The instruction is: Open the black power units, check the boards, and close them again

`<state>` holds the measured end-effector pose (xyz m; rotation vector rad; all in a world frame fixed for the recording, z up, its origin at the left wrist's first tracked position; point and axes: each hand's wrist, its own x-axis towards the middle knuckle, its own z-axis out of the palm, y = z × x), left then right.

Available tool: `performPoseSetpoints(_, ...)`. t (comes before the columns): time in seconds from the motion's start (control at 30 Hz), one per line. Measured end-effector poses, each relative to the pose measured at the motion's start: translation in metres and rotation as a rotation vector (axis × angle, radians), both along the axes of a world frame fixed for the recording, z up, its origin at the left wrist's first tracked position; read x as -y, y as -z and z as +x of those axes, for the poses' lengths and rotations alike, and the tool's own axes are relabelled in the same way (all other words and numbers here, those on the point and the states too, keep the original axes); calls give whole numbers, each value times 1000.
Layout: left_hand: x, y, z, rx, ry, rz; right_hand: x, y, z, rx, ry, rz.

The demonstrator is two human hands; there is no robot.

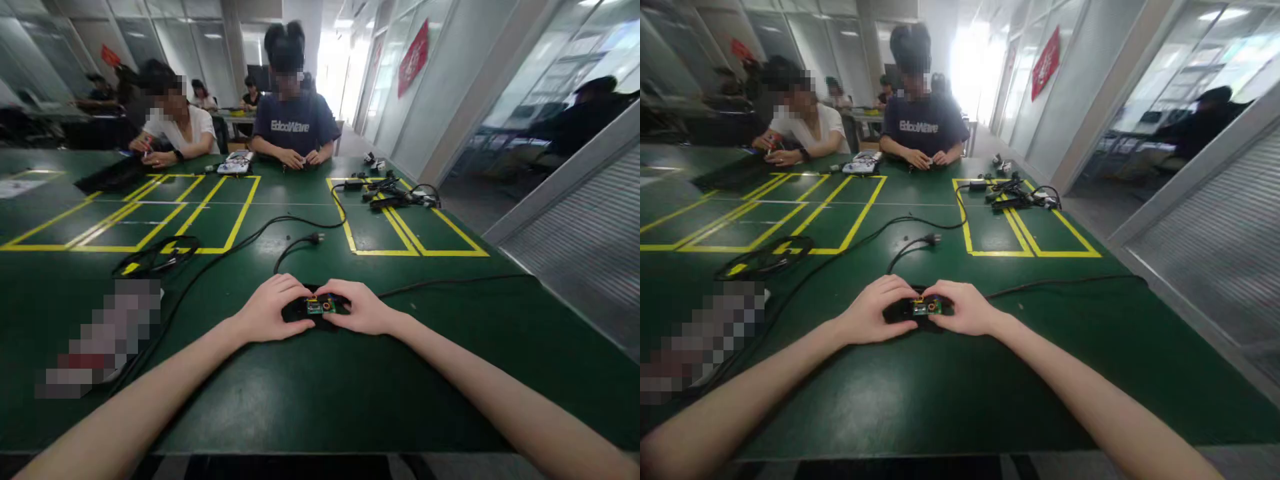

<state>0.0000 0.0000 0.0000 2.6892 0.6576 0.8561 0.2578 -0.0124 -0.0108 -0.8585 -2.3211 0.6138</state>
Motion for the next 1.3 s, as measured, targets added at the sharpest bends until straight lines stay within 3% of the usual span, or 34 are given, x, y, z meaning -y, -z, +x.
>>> performPoseSetpoints(0.23,2,0,1,-45,-54,-81,1,-2,1,-52,-20,-4)
performPoseSetpoints(0.67,1,8,-3,-68,-99,-84,2,0,4,-79,-24,-14)
performPoseSetpoints(1.0,-2,8,-3,-66,-106,-117,-1,-1,2,-46,3,78)
performPoseSetpoints(1.3,0,4,-1,-3,-105,-79,-6,7,1,29,163,151)
